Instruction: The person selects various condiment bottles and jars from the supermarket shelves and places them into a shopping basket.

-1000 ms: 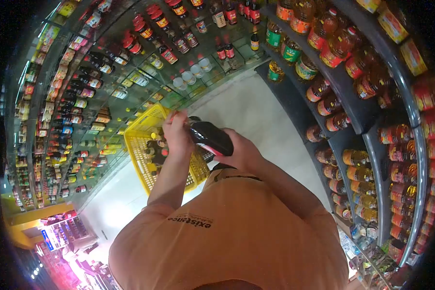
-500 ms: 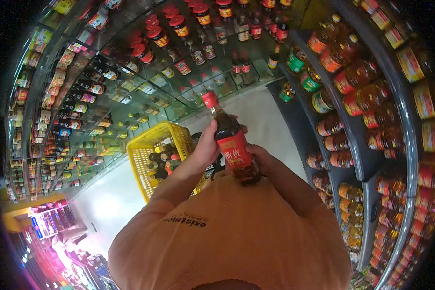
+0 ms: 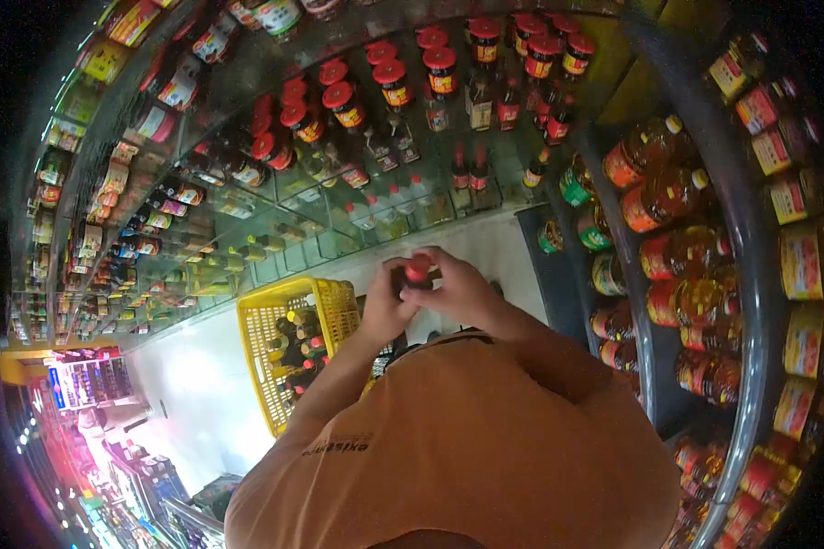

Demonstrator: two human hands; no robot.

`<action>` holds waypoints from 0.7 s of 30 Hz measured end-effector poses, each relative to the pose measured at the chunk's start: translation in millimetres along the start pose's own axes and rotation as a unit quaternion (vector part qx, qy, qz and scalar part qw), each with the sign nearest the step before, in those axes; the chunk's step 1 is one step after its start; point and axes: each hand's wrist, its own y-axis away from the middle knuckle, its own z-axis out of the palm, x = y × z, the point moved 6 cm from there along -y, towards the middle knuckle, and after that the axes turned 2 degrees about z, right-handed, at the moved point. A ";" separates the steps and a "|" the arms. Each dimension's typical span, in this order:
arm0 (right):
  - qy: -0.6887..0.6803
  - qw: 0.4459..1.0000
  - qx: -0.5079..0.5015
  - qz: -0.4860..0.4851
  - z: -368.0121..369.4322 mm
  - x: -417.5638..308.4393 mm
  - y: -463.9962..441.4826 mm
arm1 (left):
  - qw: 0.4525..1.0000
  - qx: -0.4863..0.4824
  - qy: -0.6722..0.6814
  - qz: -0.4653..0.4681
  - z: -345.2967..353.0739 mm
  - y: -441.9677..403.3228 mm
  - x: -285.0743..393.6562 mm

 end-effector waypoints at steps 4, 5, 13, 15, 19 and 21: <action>-0.002 0.998 0.030 -0.063 -41.9 28.0 -30.4 | 0.996 0.002 -0.087 -0.020 42.2 -42.4 -7.1; -0.030 0.998 0.031 -0.048 -53.7 41.3 -35.3 | 0.998 0.013 -0.059 -0.015 49.4 -56.6 -4.1; 0.002 0.977 0.211 -0.019 -181.5 161.8 -116.2 | 0.963 0.123 -0.050 -0.235 47.8 -30.1 -58.3; 0.086 0.954 0.284 -0.053 -217.7 174.6 -133.3 | 0.949 0.148 -0.063 -0.272 48.5 23.4 -100.0; 0.093 0.942 0.322 -0.017 -276.2 210.9 -172.9 | 0.868 0.294 0.065 -0.395 78.7 203.0 -217.9; 0.173 0.909 0.371 -0.073 -297.3 215.3 -187.6 | 0.803 0.318 0.025 -0.504 80.5 252.1 -196.1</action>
